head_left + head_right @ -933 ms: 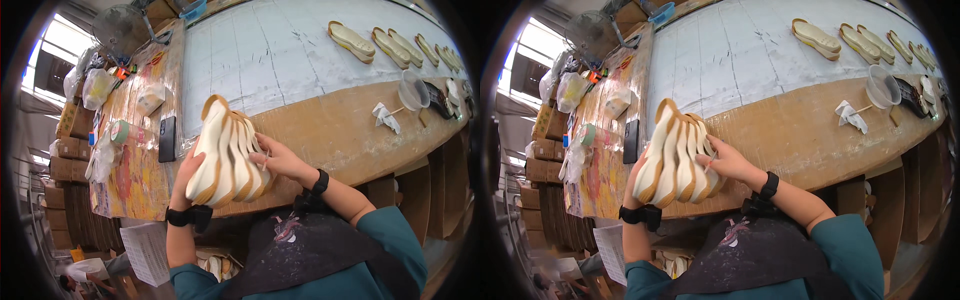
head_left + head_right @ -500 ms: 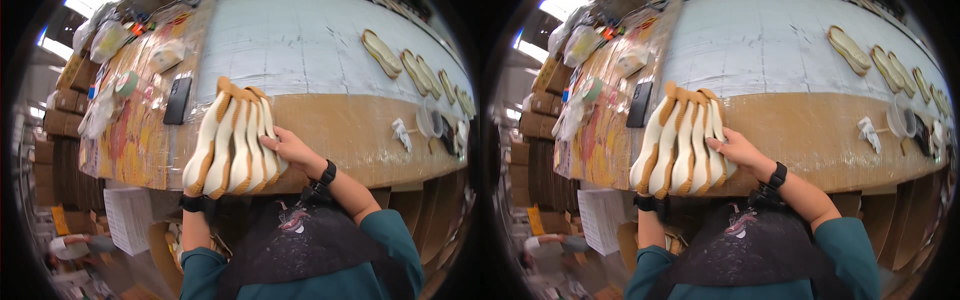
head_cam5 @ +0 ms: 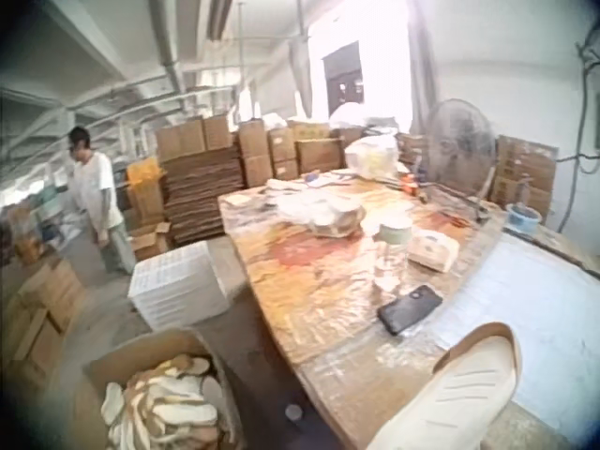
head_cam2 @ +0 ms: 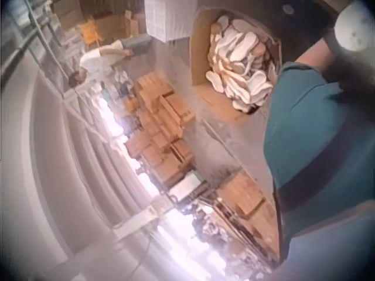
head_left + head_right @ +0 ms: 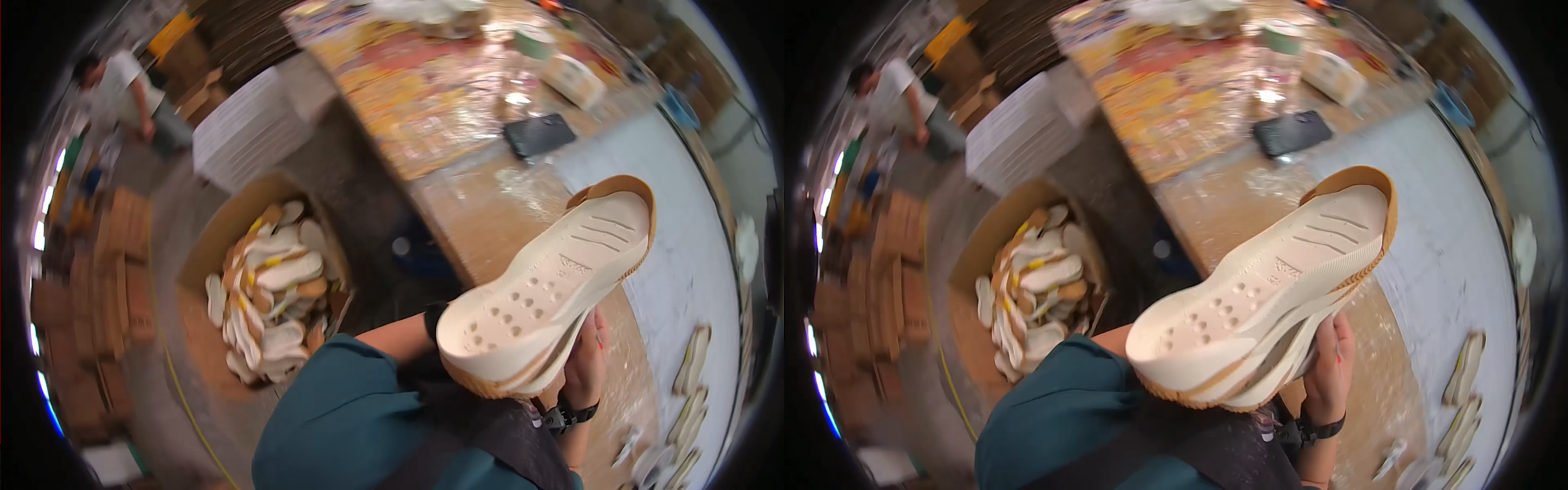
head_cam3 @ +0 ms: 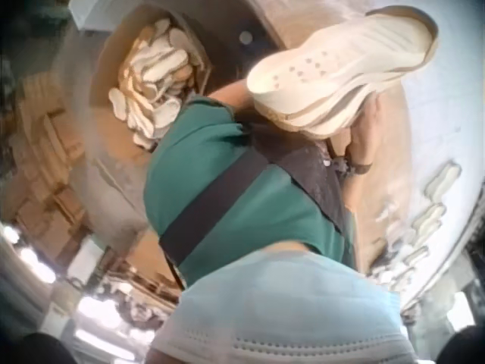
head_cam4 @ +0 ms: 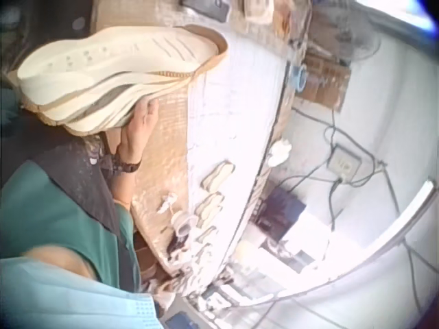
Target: The person applies a clear liquid to the edges of shoe soles using a small brush. They pick up a sole, apply the liquid to the perimeter, and place it back on the table. The person repeats this process for multiple soles.
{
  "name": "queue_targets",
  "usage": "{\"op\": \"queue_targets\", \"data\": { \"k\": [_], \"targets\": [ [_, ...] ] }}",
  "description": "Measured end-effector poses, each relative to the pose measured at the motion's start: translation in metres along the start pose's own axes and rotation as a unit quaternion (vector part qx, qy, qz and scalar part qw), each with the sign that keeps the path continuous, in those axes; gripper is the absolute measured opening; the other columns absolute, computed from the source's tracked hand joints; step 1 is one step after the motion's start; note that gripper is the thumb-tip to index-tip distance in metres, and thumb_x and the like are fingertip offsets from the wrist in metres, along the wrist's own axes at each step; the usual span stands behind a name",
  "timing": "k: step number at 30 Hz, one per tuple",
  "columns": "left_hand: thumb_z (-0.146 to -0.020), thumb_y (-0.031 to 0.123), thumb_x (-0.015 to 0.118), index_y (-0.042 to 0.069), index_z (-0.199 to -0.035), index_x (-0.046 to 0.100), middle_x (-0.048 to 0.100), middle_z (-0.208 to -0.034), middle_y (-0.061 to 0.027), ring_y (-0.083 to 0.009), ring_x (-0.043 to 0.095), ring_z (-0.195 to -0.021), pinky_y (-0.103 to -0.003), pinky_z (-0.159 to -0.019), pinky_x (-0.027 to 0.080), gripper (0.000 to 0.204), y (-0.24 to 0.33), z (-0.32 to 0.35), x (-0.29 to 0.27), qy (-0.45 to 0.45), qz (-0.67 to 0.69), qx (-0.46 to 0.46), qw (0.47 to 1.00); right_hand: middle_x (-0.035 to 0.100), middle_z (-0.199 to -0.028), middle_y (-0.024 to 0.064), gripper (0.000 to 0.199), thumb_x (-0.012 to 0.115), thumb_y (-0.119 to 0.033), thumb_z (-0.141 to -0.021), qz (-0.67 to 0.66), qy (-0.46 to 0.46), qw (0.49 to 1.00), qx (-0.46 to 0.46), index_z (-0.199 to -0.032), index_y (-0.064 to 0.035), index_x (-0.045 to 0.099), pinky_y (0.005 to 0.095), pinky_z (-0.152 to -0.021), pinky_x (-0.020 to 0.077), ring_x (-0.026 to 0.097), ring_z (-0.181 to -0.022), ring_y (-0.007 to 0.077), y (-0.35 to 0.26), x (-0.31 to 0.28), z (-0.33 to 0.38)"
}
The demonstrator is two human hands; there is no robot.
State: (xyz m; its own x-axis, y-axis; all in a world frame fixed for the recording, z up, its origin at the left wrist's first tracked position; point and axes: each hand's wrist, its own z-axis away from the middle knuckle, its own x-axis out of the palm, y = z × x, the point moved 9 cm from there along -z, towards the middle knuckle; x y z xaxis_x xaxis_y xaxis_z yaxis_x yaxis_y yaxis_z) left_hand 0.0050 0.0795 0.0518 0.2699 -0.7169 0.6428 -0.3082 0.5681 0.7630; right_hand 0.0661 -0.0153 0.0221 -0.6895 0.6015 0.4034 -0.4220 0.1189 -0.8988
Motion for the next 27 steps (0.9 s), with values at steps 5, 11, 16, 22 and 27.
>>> {"op": "queue_targets", "data": {
  "k": [5,11,16,22,27],
  "targets": [
    [-0.086,0.045,0.040,0.004,-0.123,0.035,0.045,-0.119,-0.0124,-0.0278,0.044,-0.107,-0.042,-0.096,0.032,0.055,0.004,0.040,-0.084,0.144,0.192,0.038,0.970,0.052,-0.114,0.0109,0.039,0.045,-0.020,-0.089,0.194,-0.165,0.967,-0.025,-0.120,0.0038,0.041,0.0250,-0.087,0.0378,0.050,-0.101,0.0162,-0.008,0.094,-0.013],
    [-0.086,0.044,0.042,0.004,-0.119,0.038,0.047,-0.115,-0.0128,-0.0293,0.046,-0.103,-0.044,-0.094,0.034,0.052,0.033,0.132,-0.228,0.301,0.346,0.202,0.865,0.041,-0.126,0.0161,0.053,0.051,-0.020,-0.087,0.212,-0.282,0.936,-0.005,-0.130,-0.0002,0.029,0.0327,-0.092,0.0364,0.041,-0.116,0.0230,0.002,0.157,-0.020],
    [-0.086,0.043,0.043,0.004,-0.116,0.040,0.048,-0.112,-0.0131,-0.0306,0.048,-0.100,-0.046,-0.092,0.036,0.050,0.067,0.220,-0.335,0.350,0.391,0.348,0.777,0.045,-0.122,0.0157,0.047,0.050,-0.018,-0.087,0.242,-0.251,0.935,0.059,-0.127,0.0005,0.034,0.0324,-0.088,0.0404,0.046,-0.111,0.0227,0.023,0.127,-0.026],
    [-0.084,0.040,0.046,0.004,-0.106,0.045,0.052,-0.103,-0.0122,-0.0314,0.051,-0.090,-0.048,-0.083,0.040,0.042,-0.012,0.304,-0.450,0.557,0.384,0.289,0.677,0.051,-0.116,0.0130,0.044,0.051,-0.013,-0.086,0.247,-0.269,0.923,0.124,-0.125,0.0020,0.038,0.0275,-0.086,0.0406,0.050,-0.105,0.0182,0.046,0.117,-0.021],
    [-0.080,0.028,0.056,0.011,-0.078,0.053,0.058,-0.073,0.0001,-0.0159,0.056,-0.065,-0.033,-0.056,0.045,0.017,-0.076,0.268,-0.456,0.579,0.245,0.014,0.778,0.053,-0.113,0.0145,0.042,0.050,-0.015,-0.087,0.233,-0.263,0.926,0.140,-0.123,0.0029,0.040,0.0290,-0.086,0.0413,0.052,-0.102,0.0195,0.052,0.096,-0.019]
  ]
}}
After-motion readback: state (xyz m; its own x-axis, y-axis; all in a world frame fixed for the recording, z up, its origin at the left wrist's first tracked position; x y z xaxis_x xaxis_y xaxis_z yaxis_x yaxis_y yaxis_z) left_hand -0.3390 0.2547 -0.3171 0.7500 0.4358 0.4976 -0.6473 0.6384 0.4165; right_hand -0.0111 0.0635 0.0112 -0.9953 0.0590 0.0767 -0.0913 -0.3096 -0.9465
